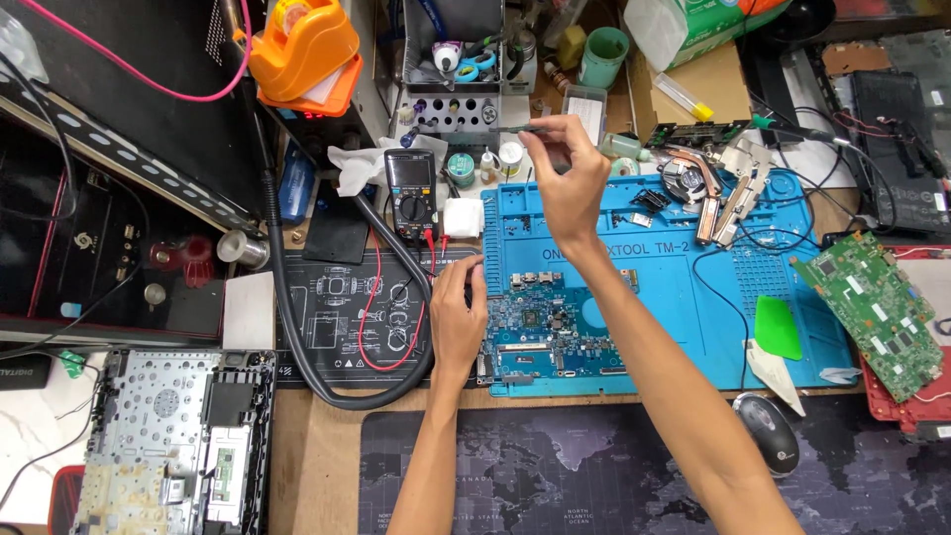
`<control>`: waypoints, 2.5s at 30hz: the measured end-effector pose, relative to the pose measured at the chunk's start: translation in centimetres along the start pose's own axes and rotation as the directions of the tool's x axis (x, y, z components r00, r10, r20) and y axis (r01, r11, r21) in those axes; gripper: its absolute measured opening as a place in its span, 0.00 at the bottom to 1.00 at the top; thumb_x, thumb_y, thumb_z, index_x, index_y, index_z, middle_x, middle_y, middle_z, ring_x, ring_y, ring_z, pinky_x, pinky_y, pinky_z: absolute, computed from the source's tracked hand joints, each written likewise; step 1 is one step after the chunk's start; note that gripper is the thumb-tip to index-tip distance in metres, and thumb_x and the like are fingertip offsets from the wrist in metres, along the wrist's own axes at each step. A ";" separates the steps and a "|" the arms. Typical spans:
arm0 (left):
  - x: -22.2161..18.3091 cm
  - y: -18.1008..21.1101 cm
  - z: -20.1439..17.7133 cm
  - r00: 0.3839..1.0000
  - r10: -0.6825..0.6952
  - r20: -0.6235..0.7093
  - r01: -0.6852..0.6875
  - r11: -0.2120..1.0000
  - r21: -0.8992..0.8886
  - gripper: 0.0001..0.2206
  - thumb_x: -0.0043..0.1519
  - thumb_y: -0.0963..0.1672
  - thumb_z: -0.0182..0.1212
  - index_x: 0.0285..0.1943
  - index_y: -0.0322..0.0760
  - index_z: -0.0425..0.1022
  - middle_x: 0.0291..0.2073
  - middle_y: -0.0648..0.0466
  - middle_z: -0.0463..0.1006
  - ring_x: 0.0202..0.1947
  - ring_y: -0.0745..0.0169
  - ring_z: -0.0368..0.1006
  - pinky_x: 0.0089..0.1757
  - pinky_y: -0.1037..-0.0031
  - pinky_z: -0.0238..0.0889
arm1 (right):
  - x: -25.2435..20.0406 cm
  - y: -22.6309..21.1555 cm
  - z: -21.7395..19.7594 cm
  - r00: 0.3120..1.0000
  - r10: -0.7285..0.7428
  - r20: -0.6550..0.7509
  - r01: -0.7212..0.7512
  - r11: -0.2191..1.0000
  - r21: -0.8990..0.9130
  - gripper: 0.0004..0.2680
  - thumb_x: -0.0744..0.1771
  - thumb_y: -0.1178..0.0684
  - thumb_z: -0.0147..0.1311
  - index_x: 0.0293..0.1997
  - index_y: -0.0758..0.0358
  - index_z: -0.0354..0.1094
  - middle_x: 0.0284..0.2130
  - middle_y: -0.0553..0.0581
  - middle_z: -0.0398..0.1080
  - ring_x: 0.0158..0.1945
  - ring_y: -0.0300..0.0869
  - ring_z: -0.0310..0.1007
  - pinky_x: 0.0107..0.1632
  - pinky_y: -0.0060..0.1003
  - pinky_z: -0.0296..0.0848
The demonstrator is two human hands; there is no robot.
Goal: Repairing a laptop motherboard using a heat gun, probe, and cleaning cloth
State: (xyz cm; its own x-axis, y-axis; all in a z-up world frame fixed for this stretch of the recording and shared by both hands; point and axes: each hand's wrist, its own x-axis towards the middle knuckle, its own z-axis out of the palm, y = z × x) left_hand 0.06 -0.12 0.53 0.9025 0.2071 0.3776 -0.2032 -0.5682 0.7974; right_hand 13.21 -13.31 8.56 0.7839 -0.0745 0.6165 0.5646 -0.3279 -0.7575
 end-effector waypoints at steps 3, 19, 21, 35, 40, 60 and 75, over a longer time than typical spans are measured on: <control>0.1 -0.3 0.0 1.000 0.012 -0.002 -0.012 1.000 0.005 0.09 0.71 0.42 0.49 0.52 0.37 0.76 0.34 0.49 0.78 0.37 0.54 0.77 0.43 0.69 0.65 | -0.1 -1.0 0.7 0.998 -0.056 0.000 0.055 0.998 -0.042 0.02 0.69 0.62 0.58 0.45 0.65 0.72 0.33 0.61 0.77 0.35 0.46 0.80 0.40 0.36 0.80; 0.2 -0.1 -0.2 0.999 0.043 -0.002 -0.043 0.998 0.044 0.08 0.71 0.43 0.50 0.51 0.37 0.76 0.33 0.49 0.78 0.36 0.53 0.77 0.42 0.69 0.65 | 0.0 1.3 4.7 0.968 -0.243 0.067 0.252 0.937 -0.242 0.04 0.68 0.62 0.59 0.45 0.60 0.73 0.33 0.54 0.76 0.37 0.40 0.77 0.38 0.27 0.77; 0.3 0.1 -0.3 0.999 0.036 -0.001 -0.036 0.999 0.036 0.09 0.71 0.43 0.49 0.51 0.36 0.76 0.33 0.49 0.78 0.36 0.55 0.76 0.42 0.69 0.64 | 0.1 1.3 4.9 0.973 -0.227 0.048 0.231 0.941 -0.248 0.04 0.68 0.62 0.59 0.45 0.61 0.73 0.33 0.55 0.75 0.37 0.40 0.77 0.37 0.28 0.77; 0.4 -0.1 -0.1 0.999 0.050 -0.010 -0.049 0.998 0.047 0.09 0.71 0.43 0.50 0.51 0.37 0.76 0.33 0.50 0.77 0.35 0.54 0.76 0.41 0.70 0.64 | -0.3 3.2 6.7 0.982 -0.186 0.037 0.189 0.954 -0.232 0.04 0.69 0.61 0.57 0.45 0.61 0.70 0.31 0.55 0.73 0.35 0.41 0.77 0.38 0.30 0.77; 0.4 -0.1 -0.2 0.999 0.047 -0.009 -0.047 0.998 0.040 0.08 0.71 0.42 0.50 0.50 0.37 0.76 0.32 0.50 0.77 0.34 0.54 0.76 0.41 0.70 0.64 | -0.4 3.3 7.2 0.983 -0.182 0.026 0.183 0.949 -0.258 0.03 0.69 0.61 0.57 0.44 0.61 0.69 0.30 0.54 0.73 0.33 0.40 0.77 0.36 0.30 0.77; 0.5 0.0 0.0 1.000 0.029 0.006 -0.029 0.999 0.031 0.09 0.71 0.43 0.49 0.51 0.37 0.76 0.33 0.50 0.77 0.35 0.56 0.75 0.42 0.71 0.63 | -3.3 2.6 2.2 0.982 -0.094 0.164 0.122 0.979 -0.164 0.04 0.70 0.58 0.57 0.48 0.66 0.68 0.32 0.55 0.61 0.30 0.42 0.68 0.34 0.33 0.74; 0.2 0.1 0.2 0.999 0.031 0.022 -0.033 0.996 0.077 0.09 0.72 0.43 0.50 0.51 0.37 0.76 0.33 0.50 0.77 0.36 0.56 0.75 0.42 0.70 0.63 | -10.1 5.5 -12.1 0.947 0.239 0.214 -0.184 0.951 -0.250 0.04 0.71 0.55 0.57 0.41 0.63 0.74 0.31 0.56 0.71 0.37 0.43 0.74 0.43 0.37 0.74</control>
State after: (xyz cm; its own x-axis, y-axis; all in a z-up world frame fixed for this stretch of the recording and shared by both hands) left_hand 0.31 -0.29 0.64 0.9039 0.1715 0.3920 -0.2030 -0.6346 0.7457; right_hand 5.33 -25.77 0.76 0.9327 0.0524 0.3568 0.3282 -0.5337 -0.7794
